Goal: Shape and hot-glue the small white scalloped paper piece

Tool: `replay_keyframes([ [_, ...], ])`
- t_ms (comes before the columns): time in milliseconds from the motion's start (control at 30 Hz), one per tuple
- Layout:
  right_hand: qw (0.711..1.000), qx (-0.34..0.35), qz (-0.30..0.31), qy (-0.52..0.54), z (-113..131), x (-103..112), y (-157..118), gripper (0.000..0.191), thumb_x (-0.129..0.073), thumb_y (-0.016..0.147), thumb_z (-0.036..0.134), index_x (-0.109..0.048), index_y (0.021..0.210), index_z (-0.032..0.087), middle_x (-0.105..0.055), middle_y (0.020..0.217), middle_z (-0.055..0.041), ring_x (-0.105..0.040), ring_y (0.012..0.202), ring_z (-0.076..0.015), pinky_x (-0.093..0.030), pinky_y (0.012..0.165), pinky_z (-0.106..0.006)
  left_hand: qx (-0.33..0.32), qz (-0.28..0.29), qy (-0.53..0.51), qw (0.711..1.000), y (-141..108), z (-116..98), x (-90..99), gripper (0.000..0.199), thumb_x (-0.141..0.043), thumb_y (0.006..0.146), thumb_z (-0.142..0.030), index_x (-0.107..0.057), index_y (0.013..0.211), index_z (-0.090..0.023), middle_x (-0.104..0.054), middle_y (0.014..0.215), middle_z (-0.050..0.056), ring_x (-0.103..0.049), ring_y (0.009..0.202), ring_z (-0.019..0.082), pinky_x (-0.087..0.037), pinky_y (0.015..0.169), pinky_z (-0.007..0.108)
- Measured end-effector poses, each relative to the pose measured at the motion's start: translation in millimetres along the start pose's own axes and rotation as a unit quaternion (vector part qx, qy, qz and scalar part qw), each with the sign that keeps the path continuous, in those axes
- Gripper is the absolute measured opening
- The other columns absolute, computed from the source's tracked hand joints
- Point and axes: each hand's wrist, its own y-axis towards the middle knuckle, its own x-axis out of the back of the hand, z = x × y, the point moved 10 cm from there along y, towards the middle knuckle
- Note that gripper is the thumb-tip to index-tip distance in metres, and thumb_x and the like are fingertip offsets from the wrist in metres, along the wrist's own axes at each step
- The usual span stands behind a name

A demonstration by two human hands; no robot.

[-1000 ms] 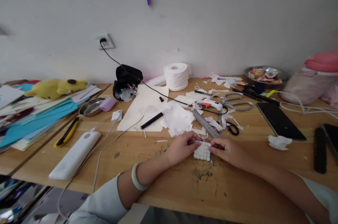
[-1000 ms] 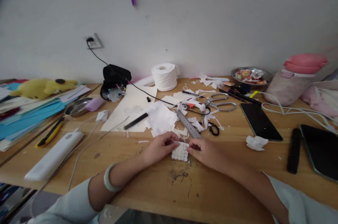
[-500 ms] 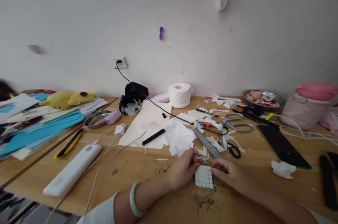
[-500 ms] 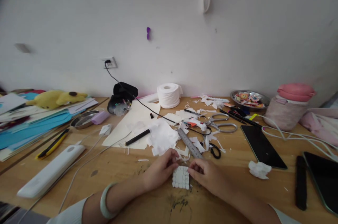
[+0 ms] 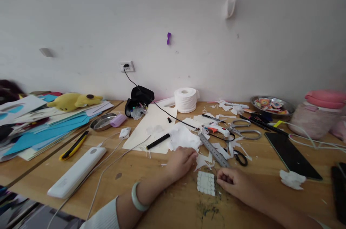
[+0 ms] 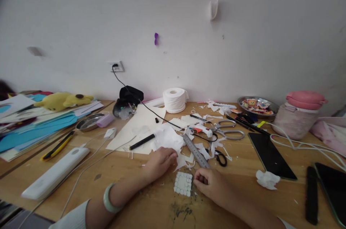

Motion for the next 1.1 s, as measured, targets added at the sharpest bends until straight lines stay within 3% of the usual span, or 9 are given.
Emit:
replay_keyframes([
  [100, 1.0, 0.006, 0.0, -0.007, 3.0, 1.2, -0.9, 0.022, -0.045, 0.081, 0.031, -0.06, 0.077, 0.017, -0.059, 0.067, -0.0008, -0.048, 0.061, -0.0119, -0.033, 0.055, -0.024, 0.048, -0.065, 0.043, 0.996, 5.3, 23.9, 17.0, 0.027, -0.045, 0.09, -0.035, -0.058, 0.107, -0.019, -0.061, 0.111, 0.008, -0.05, 0.107, 0.025, -0.031, 0.097, 0.042],
  [167, 1.0, 0.009, 0.006, -0.008, 3.6, 0.4, -1.2, 0.022, -0.045, 0.082, 0.032, -0.06, 0.077, 0.017, -0.059, 0.068, -0.0008, -0.048, 0.062, -0.0121, -0.034, 0.056, -0.024, 0.081, -0.087, 0.068, 0.991, 7.3, 40.3, 21.6, 0.039, -0.058, 0.082, -0.037, -0.054, 0.117, -0.018, -0.052, 0.125, 0.013, -0.041, 0.119, 0.033, -0.024, 0.1, 0.051],
  [367, 1.0, 0.02, 0.008, -0.015, 7.6, 2.6, -2.7, 0.023, -0.044, 0.083, 0.033, -0.06, 0.078, 0.017, -0.059, 0.069, -0.0008, -0.049, 0.062, -0.0119, -0.034, 0.055, -0.023, 0.095, -0.071, 0.069, 0.991, 16.0, 62.3, 19.2, 0.013, -0.054, 0.082, -0.023, -0.063, 0.091, -0.02, -0.061, 0.102, 0.008, -0.052, 0.103, 0.027, -0.037, 0.092, 0.043],
  [533, 0.999, 0.028, 0.012, -0.025, 8.2, 2.0, -3.4, 0.024, -0.044, 0.083, 0.033, -0.06, 0.077, 0.018, -0.061, 0.069, -0.0017, -0.05, 0.061, -0.0122, -0.035, 0.055, -0.023, 0.088, -0.078, 0.014, 0.993, 19.3, 72.5, 28.7, 0.021, -0.048, 0.078, -0.007, -0.061, 0.092, -0.017, -0.059, 0.098, 0.007, -0.058, 0.089, 0.017, -0.047, 0.08, 0.028],
  [667, 0.997, 0.054, 0.008, -0.047, 9.2, 1.3, -0.1, 0.023, -0.044, 0.083, 0.032, -0.061, 0.075, 0.019, -0.062, 0.067, -0.002, -0.052, 0.06, -0.0128, -0.037, 0.053, -0.024, 0.101, -0.091, -0.01, 0.991, 17.5, 88.8, 38.9, 0.027, -0.044, 0.074, -0.004, -0.059, 0.094, -0.015, -0.058, 0.095, 0.006, -0.06, 0.076, 0.013, -0.05, 0.071, 0.025],
  [767, 0.991, 0.085, -0.006, -0.106, 25.4, 9.8, 7.1, 0.022, -0.044, 0.083, 0.029, -0.062, 0.074, 0.021, -0.063, 0.068, -0.0021, -0.055, 0.062, -0.014, -0.041, 0.057, -0.025, 0.107, -0.1, -0.001, 0.989, 16.2, 96.7, 45.5, 0.028, -0.043, 0.072, -0.002, -0.06, 0.091, -0.015, -0.058, 0.096, 0.006, -0.059, 0.077, 0.014, -0.049, 0.073, 0.026],
  [867, 0.977, 0.133, -0.049, -0.162, 58.4, 27.1, 22.0, 0.024, -0.042, 0.084, 0.025, -0.066, 0.081, 0.021, -0.066, 0.096, -0.0062, -0.061, 0.082, -0.0169, -0.045, 0.073, -0.028, 0.112, -0.11, 0.02, 0.987, 14.7, 97.5, 50.3, 0.029, -0.039, 0.077, -0.004, -0.059, 0.094, -0.015, -0.058, 0.101, 0.008, -0.058, 0.087, 0.017, -0.046, 0.082, 0.029],
  [967, 0.959, 0.138, -0.079, -0.235, 83.9, 36.2, 46.9, 0.029, -0.041, 0.085, 0.025, -0.069, 0.092, 0.021, -0.053, 0.128, -0.0103, -0.058, 0.103, -0.0221, -0.043, 0.087, -0.033, 0.12, -0.107, 0.049, 0.986, 12.3, 92.9, 50.5, 0.023, -0.042, 0.084, -0.015, -0.057, 0.102, -0.015, -0.059, 0.104, 0.01, -0.056, 0.097, 0.021, -0.043, 0.088, 0.033],
  [1100, 0.946, 0.109, -0.075, -0.297, 93.2, 27.7, 79.6, 0.031, -0.043, 0.084, 0.024, -0.068, 0.099, 0.017, -0.053, 0.125, -0.0169, -0.058, 0.106, -0.028, -0.045, 0.086, -0.038, 0.146, -0.089, 0.083, 0.982, 7.2, 89.9, 45.6, 0.038, -0.059, 0.079, -0.029, -0.053, 0.111, -0.011, -0.057, 0.11, 0.015, -0.053, 0.104, 0.028, -0.04, 0.09, 0.039],
])
